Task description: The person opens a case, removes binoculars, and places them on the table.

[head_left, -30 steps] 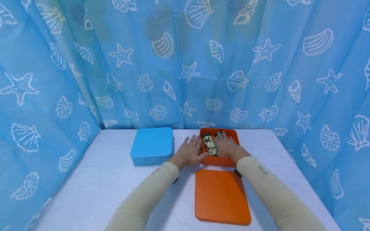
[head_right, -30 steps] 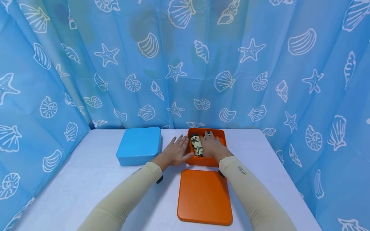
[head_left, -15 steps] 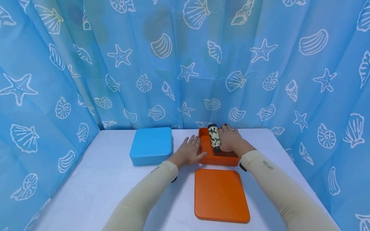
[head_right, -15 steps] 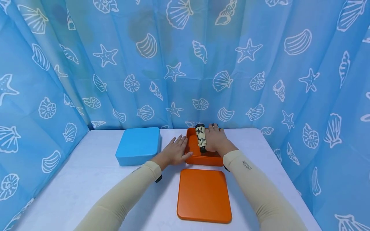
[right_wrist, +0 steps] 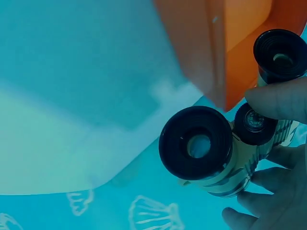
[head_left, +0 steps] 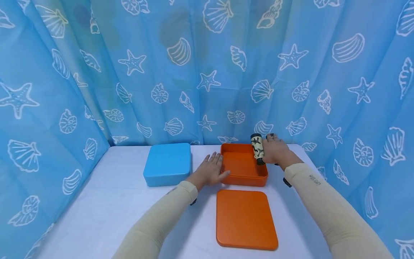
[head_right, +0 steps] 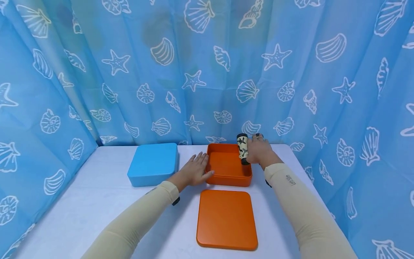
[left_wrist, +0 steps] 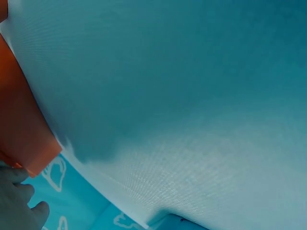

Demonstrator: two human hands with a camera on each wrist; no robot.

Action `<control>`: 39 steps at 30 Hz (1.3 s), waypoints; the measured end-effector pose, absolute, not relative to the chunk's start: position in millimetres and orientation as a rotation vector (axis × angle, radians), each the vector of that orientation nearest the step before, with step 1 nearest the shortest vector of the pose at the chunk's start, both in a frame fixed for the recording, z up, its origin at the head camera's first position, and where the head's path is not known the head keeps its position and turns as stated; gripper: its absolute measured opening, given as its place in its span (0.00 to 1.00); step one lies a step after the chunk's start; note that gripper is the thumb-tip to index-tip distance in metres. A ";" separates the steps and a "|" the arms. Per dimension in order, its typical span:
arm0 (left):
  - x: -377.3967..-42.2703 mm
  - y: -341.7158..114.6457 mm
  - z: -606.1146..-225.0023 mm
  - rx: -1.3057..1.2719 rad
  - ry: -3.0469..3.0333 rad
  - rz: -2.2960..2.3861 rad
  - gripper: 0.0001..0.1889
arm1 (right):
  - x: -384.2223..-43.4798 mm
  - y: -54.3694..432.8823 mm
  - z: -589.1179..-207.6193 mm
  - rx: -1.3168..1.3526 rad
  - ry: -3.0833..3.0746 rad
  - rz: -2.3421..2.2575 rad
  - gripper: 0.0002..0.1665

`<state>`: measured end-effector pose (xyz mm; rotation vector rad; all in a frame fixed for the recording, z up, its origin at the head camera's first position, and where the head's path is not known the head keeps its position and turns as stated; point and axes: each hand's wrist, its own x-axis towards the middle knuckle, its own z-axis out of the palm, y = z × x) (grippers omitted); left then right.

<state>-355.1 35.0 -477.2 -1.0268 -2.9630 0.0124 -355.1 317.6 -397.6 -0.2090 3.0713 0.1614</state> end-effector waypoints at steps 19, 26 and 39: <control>-357.9 21.1 -477.3 -1.030 -2.915 0.075 0.48 | -360.2 357.8 -423.2 -0.104 3.077 0.201 0.49; -356.4 19.3 -474.5 -1.019 -2.922 0.072 0.48 | -359.5 366.9 -439.3 -0.059 3.061 0.151 0.48; -350.8 16.1 -476.4 -1.033 -2.923 0.064 0.48 | -354.6 384.1 -461.3 -0.098 3.053 0.088 0.46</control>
